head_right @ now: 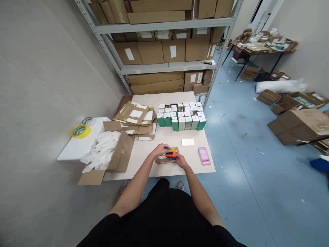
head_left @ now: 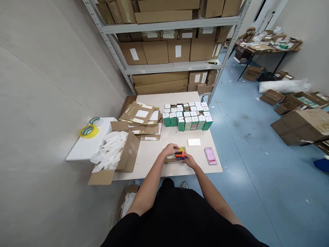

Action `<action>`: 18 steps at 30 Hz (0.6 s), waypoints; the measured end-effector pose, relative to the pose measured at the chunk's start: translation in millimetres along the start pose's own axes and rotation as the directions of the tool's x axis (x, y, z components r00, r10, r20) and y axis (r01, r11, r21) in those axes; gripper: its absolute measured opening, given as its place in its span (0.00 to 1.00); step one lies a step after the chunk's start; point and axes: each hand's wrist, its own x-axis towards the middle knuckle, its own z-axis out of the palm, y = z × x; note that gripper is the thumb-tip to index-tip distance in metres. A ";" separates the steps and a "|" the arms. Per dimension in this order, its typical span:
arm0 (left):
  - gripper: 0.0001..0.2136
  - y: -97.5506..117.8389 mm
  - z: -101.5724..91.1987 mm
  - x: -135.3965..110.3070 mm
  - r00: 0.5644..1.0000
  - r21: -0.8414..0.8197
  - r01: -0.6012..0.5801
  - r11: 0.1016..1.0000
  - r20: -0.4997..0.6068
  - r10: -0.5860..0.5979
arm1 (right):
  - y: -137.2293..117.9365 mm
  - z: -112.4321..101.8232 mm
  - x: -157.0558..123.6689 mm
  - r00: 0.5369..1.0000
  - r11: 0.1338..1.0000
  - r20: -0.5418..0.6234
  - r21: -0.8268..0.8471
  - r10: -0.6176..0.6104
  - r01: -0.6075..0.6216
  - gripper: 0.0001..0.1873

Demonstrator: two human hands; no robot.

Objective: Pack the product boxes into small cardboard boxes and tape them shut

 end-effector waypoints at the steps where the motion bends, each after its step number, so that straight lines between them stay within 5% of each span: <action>1: 0.12 2.3 -1.0 0.4 1.000 -0.022 0.006 1.000 0.010 -0.006 | -0.3 -0.2 -0.1 1.000 1.000 0.005 -0.001 0.003 -0.003 0.20; 9: 0.17 14.3 -7.3 2.3 0.995 0.039 0.035 0.999 0.087 -0.038 | 1.8 -0.5 0.9 1.000 0.999 0.013 -0.045 0.009 -0.009 0.19; 18: 0.09 12.5 -7.5 6.8 0.986 0.086 0.065 0.994 0.149 -0.077 | -1.9 -3.2 1.8 1.000 0.999 0.019 -0.054 -0.004 0.005 0.19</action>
